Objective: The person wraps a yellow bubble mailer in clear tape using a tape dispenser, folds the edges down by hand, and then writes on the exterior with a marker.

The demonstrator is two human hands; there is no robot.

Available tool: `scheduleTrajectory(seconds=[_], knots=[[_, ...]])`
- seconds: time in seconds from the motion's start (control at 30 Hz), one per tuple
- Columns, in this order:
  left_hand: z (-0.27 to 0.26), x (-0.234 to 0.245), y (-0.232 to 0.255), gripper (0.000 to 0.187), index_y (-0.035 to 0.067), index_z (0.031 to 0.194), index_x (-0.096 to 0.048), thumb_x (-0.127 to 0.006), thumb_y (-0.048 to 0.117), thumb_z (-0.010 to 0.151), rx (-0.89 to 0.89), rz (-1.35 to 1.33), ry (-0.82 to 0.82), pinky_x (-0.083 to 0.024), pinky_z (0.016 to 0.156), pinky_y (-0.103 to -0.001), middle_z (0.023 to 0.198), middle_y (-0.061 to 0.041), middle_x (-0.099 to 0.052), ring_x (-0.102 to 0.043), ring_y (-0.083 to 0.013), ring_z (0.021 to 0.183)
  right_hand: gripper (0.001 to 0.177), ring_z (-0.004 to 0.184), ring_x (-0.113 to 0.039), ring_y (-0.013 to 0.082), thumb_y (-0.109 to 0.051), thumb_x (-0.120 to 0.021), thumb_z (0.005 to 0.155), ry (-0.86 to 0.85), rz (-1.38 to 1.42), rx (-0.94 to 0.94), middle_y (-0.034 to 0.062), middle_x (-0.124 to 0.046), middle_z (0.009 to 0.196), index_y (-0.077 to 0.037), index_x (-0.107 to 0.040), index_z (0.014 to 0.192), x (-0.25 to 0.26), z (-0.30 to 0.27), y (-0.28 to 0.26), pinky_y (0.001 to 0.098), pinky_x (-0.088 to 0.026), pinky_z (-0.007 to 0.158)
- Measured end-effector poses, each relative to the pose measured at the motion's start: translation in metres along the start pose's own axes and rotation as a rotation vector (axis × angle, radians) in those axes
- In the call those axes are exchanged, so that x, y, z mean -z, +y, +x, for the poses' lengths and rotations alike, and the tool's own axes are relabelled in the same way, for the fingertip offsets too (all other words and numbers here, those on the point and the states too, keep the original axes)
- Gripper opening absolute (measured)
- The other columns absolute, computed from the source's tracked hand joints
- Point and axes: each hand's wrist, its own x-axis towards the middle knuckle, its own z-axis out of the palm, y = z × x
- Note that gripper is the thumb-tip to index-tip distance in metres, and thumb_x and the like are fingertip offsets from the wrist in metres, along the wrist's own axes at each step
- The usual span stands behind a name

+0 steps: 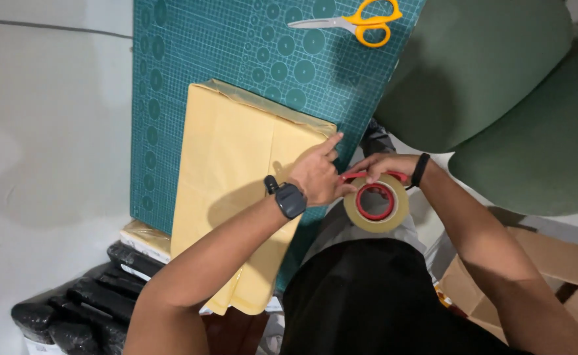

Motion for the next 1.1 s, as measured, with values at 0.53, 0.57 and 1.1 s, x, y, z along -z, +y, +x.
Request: scheduleTrajectory(seconds=[0.53, 0.57, 1.1], knots=[[0.012, 0.003, 0.005, 0.094, 0.022, 0.109, -0.081, 0.0, 0.07, 0.099, -0.011, 0.105, -0.32, 0.01, 0.13, -0.054, 0.117, -0.002, -0.078, -0.056, -0.0285, 0.136, 0.054, 0.082, -0.072, 0.0288, -0.023, -0.082, 0.062, 0.163, -0.648, -0.028, 0.017, -0.08, 0.097, -0.01, -0.083, 0.114, -0.061, -0.037, -0.09, 0.045, -0.06, 0.075], [0.012, 0.003, 0.006, 0.093, 0.022, 0.111, -0.08, 0.0, 0.07, 0.099, -0.023, 0.149, -0.346, 0.012, 0.13, -0.056, 0.12, 0.0, -0.077, -0.055, -0.0282, 0.137, 0.051, 0.076, -0.072, 0.0315, -0.017, -0.08, 0.062, 0.157, -0.487, -0.06, 0.0218, -0.079, 0.094, -0.005, -0.083, 0.111, -0.058, -0.038, -0.084, 0.0443, -0.061, 0.069], [-0.072, -0.026, 0.11, 0.049, 0.013, 0.111, -0.082, -0.055, 0.053, 0.1, 0.389, -0.321, -0.126, -0.049, 0.107, -0.046, 0.111, -0.009, -0.079, -0.071, -0.0267, 0.116, 0.086, 0.107, -0.073, 0.0351, -0.031, -0.093, 0.058, 0.841, -0.818, 0.238, 0.0093, -0.077, 0.119, -0.035, -0.068, 0.14, -0.123, -0.159, 0.044, 0.0467, -0.057, 0.088]])
